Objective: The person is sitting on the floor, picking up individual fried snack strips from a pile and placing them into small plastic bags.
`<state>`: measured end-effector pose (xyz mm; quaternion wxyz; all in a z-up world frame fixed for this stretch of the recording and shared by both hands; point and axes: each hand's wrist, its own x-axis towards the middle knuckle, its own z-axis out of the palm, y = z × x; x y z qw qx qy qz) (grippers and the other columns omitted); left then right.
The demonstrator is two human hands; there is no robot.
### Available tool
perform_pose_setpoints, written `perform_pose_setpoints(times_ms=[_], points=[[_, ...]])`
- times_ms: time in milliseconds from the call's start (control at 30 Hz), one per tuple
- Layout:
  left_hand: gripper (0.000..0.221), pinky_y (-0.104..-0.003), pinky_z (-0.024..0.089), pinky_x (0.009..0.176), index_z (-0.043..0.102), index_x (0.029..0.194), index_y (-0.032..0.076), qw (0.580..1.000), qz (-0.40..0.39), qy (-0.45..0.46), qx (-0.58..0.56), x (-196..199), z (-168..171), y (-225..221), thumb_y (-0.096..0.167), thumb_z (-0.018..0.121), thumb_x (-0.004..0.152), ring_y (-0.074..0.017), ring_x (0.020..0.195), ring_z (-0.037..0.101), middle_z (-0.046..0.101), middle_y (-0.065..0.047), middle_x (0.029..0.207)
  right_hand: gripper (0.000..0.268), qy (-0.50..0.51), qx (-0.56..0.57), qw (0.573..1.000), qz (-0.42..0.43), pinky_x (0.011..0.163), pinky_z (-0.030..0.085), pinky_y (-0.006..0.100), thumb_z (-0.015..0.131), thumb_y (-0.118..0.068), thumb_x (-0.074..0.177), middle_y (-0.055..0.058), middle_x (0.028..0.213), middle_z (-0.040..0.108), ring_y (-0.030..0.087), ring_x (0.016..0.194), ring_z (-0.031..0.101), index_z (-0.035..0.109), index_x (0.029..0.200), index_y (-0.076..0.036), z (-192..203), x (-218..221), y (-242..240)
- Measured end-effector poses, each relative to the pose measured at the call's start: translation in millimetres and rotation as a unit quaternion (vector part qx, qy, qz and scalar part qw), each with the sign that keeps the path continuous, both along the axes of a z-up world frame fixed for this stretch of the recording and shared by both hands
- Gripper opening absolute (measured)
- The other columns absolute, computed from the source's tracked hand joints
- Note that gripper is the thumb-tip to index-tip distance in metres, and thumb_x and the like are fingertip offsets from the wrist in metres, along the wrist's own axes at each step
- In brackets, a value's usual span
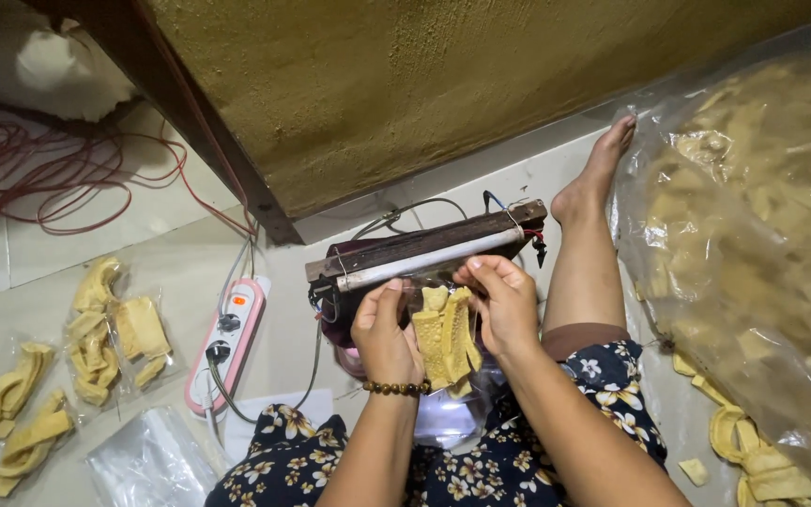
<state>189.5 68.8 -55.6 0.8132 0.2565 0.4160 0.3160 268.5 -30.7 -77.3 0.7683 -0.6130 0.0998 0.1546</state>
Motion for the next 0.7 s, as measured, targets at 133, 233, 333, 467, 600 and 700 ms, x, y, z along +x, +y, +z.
perform_pose_setpoints(times_ms=[133,233,333,467,600,700], points=[[0.009,-0.034,0.059,0.078,0.073,0.093,0.000,1.000,0.002,-0.013,-0.017,0,2,1,0.006,0.073,0.087,-0.0190,0.084,0.070,0.074,-0.015,0.088,0.012,0.005,0.018,1.000,0.001,0.058,0.048,0.021,0.073,-0.018,0.089,0.008,0.083,0.077,0.019,0.083,0.076,0.072,0.098,-0.010,0,3,-2],[0.010,-0.035,0.059,0.080,0.073,0.093,-0.001,1.000,0.004,-0.019,-0.013,0,-1,1,0.006,0.074,0.086,-0.0195,0.083,0.069,0.073,-0.015,0.086,0.013,0.008,0.019,1.000,0.007,0.059,0.049,0.022,0.073,-0.017,0.089,0.008,0.084,0.076,0.019,0.084,0.076,0.072,0.099,-0.010,0,4,-3],[0.011,-0.036,0.059,0.082,0.073,0.093,0.000,1.000,-0.004,-0.021,-0.003,0,-6,1,0.008,0.073,0.087,-0.0198,0.084,0.069,0.073,-0.015,0.088,0.014,0.011,0.037,0.999,0.012,0.060,0.049,0.022,0.073,-0.018,0.089,0.008,0.085,0.076,0.019,0.084,0.076,0.072,0.100,-0.010,-3,5,-4],[0.014,-0.044,0.059,0.086,0.071,0.094,-0.005,0.999,-0.015,-0.027,0.040,-30,9,-8,0.007,0.070,0.089,-0.0276,0.087,0.066,0.071,-0.022,0.091,0.016,0.006,0.077,0.997,0.013,0.065,0.054,0.028,0.072,-0.015,0.090,0.013,0.087,0.075,0.024,0.086,0.075,0.070,0.102,-0.005,8,-13,-24],[0.008,-0.028,0.065,0.068,0.071,0.094,0.004,0.916,-0.130,0.009,0.380,-77,18,-24,0.009,0.066,0.089,-0.0190,0.078,0.073,0.077,-0.011,0.092,0.029,-0.333,-0.084,0.929,0.136,0.100,0.055,0.038,0.061,-0.001,0.090,0.017,0.117,0.067,0.026,0.108,0.065,0.062,0.119,0.003,61,-58,-48],[0.003,-0.030,0.062,0.075,0.068,0.088,0.003,0.867,-0.149,-0.045,0.473,-106,52,-45,0.003,0.066,0.085,-0.0194,0.082,0.071,0.075,-0.011,0.092,0.022,-0.578,-0.225,0.764,0.175,0.110,0.044,0.044,0.064,-0.008,0.088,0.009,0.109,0.071,0.022,0.103,0.067,0.067,0.109,-0.006,84,-92,-57]])
